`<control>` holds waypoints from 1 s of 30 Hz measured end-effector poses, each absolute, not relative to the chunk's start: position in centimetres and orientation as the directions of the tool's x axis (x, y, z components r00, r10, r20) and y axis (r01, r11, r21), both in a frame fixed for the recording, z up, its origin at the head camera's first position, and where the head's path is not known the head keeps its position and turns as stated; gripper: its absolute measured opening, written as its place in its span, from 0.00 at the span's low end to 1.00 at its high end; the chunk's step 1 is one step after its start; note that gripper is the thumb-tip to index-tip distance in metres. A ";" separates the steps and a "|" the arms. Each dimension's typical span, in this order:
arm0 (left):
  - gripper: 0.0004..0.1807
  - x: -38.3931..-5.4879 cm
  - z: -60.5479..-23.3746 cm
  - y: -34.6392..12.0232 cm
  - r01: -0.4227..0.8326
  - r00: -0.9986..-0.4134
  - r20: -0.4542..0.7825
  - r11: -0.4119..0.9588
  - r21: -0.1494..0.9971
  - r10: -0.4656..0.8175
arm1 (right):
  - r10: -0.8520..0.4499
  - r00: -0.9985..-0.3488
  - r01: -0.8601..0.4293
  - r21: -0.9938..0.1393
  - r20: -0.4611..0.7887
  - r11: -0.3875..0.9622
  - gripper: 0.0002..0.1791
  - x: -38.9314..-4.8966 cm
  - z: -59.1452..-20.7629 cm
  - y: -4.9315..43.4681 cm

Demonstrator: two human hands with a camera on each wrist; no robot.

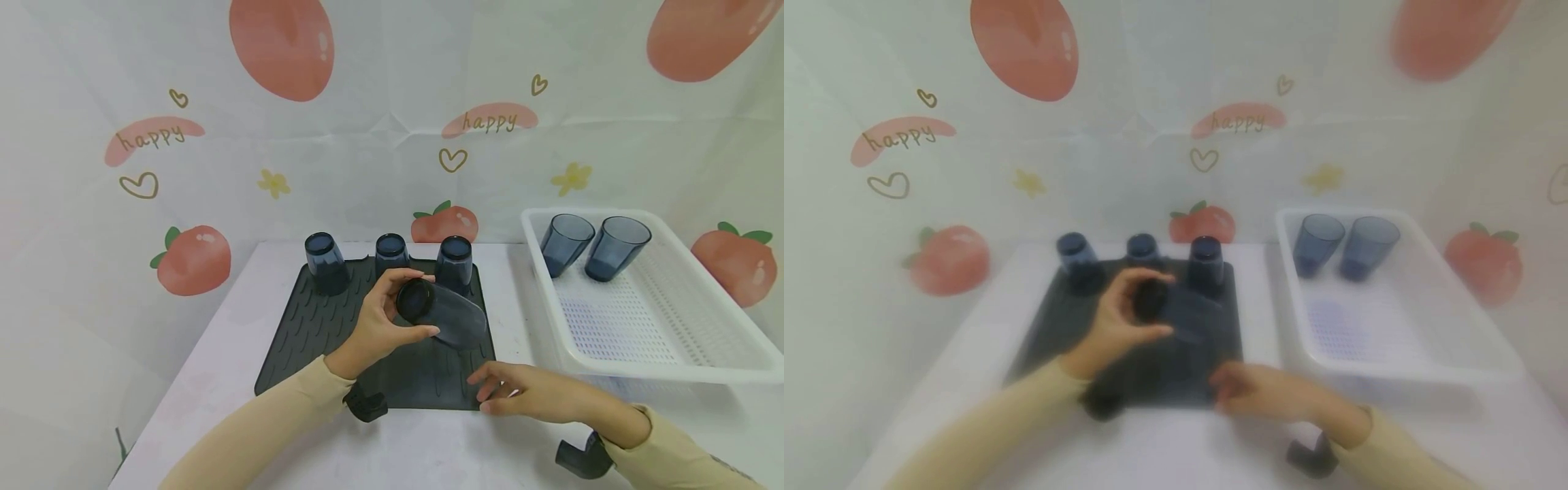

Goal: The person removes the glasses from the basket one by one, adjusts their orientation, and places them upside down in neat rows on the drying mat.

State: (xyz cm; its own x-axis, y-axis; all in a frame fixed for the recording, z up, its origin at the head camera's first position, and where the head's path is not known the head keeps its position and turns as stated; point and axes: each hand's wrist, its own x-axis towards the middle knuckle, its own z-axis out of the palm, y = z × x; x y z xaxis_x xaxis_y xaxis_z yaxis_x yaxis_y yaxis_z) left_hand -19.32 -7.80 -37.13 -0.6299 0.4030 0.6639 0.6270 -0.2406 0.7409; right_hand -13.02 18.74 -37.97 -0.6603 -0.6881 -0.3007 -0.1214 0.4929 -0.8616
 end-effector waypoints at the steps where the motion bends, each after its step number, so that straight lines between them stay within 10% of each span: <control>1: 0.40 -19.3 -37.1 -7.8 0.630 -0.628 0.666 -0.238 0.739 0.404 | -0.689 -0.660 -0.122 -0.862 -0.299 0.492 0.22 -13.0 -37.9 18.7; 30: 0.38 -19.1 -37.5 -9.0 0.568 -0.762 0.528 -0.006 0.823 0.375 | -0.680 -0.673 -0.131 -0.858 -0.290 0.496 0.22 -12.9 -38.2 19.3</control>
